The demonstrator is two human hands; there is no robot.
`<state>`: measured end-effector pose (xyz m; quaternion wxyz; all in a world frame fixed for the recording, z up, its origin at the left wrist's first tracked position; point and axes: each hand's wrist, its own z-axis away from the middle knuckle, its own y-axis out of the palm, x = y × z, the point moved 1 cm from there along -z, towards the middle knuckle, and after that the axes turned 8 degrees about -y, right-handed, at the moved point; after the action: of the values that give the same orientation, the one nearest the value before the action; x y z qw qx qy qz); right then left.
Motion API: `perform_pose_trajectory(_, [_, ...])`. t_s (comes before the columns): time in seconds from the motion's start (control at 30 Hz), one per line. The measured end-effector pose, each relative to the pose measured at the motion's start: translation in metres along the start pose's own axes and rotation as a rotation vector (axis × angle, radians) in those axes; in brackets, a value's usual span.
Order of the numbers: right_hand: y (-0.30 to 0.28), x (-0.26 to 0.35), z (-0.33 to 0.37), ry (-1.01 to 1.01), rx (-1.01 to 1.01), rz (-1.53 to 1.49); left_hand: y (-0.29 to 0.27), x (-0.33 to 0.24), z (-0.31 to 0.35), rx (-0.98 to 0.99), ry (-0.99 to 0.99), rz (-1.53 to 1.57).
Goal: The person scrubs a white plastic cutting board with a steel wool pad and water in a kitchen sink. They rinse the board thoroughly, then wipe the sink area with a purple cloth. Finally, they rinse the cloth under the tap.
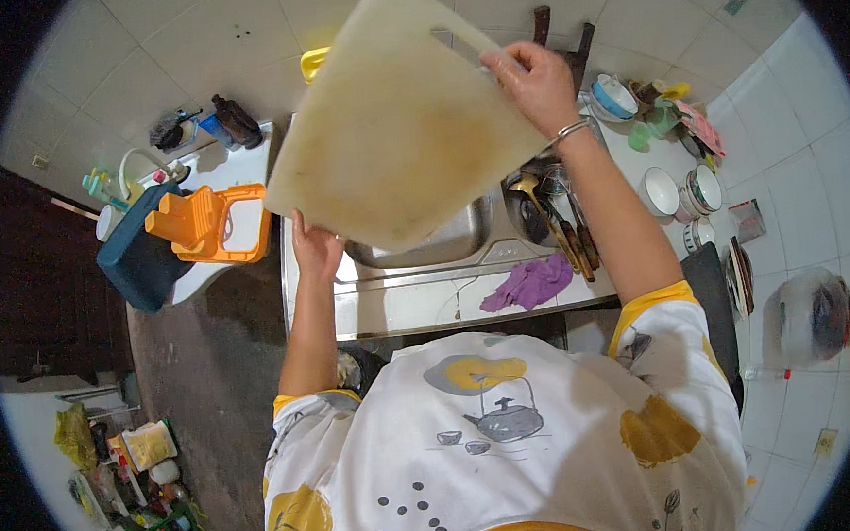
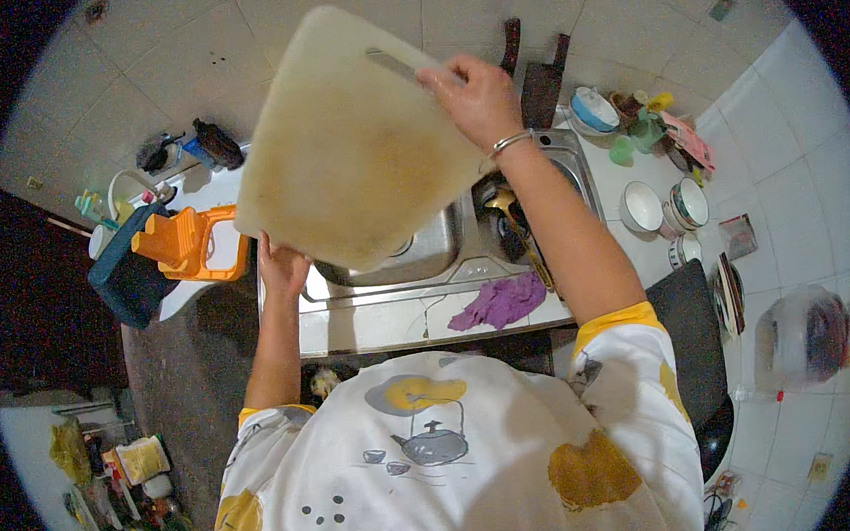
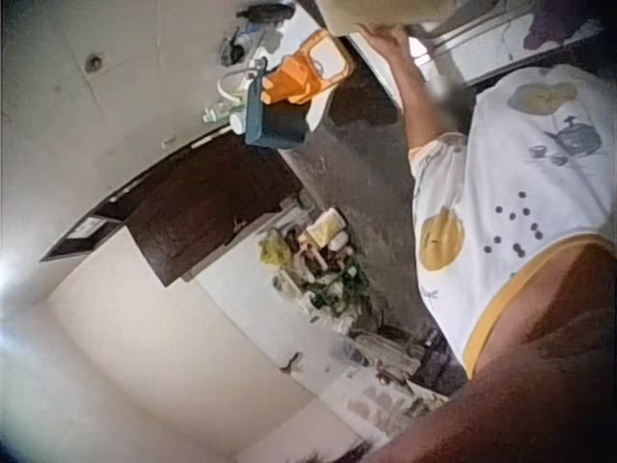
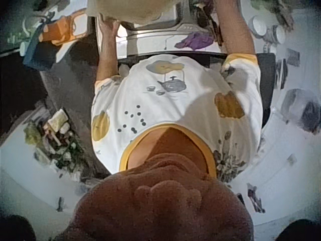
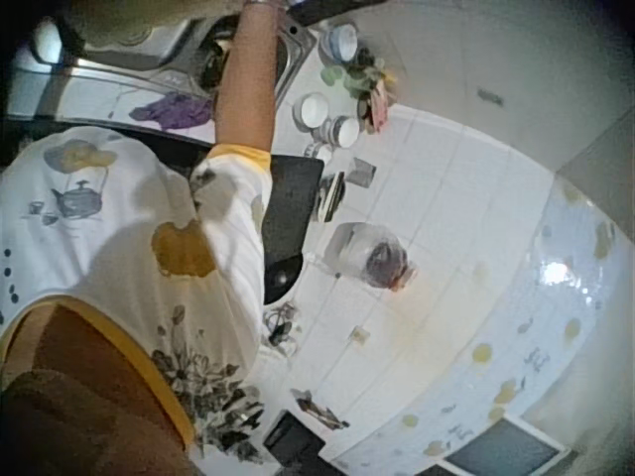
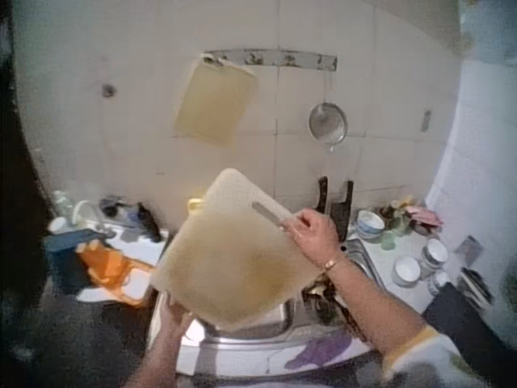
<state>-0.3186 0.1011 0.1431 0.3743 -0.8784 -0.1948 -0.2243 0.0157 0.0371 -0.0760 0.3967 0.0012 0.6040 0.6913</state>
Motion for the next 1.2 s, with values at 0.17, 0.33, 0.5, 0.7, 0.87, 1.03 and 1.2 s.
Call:
perform_pose_trajectory(0.17, [-0.056,0.088,-0.043,-0.276,-0.080,0.024,0.051,-0.055,0.006,0.159,0.128,0.016])
perform_pose_trajectory(0.33, [-0.050,0.114,-0.061,-0.371,-0.069,0.150,0.030,-0.061,-0.015,0.183,0.126,0.022])
perform_pose_trajectory(0.5, [-0.014,0.063,-0.015,-0.037,-0.010,0.267,-0.005,-0.008,-0.032,-0.027,-0.215,0.126])
perform_pose_trajectory(0.7, [0.000,0.034,0.029,0.124,-0.035,0.040,-0.027,-0.005,-0.042,-0.031,-0.327,0.058])
perform_pose_trajectory(0.87, [-0.005,0.024,0.034,0.115,-0.045,0.010,-0.014,0.003,-0.064,-0.123,-0.325,-0.017])
perform_pose_trajectory(1.03, [0.014,0.004,0.058,0.228,-0.068,-0.045,-0.004,0.014,-0.044,-0.015,-0.506,0.115])
perform_pose_trajectory(1.2, [0.003,0.024,0.088,0.274,-0.089,0.072,0.012,0.033,-0.025,-0.280,-0.332,0.057])
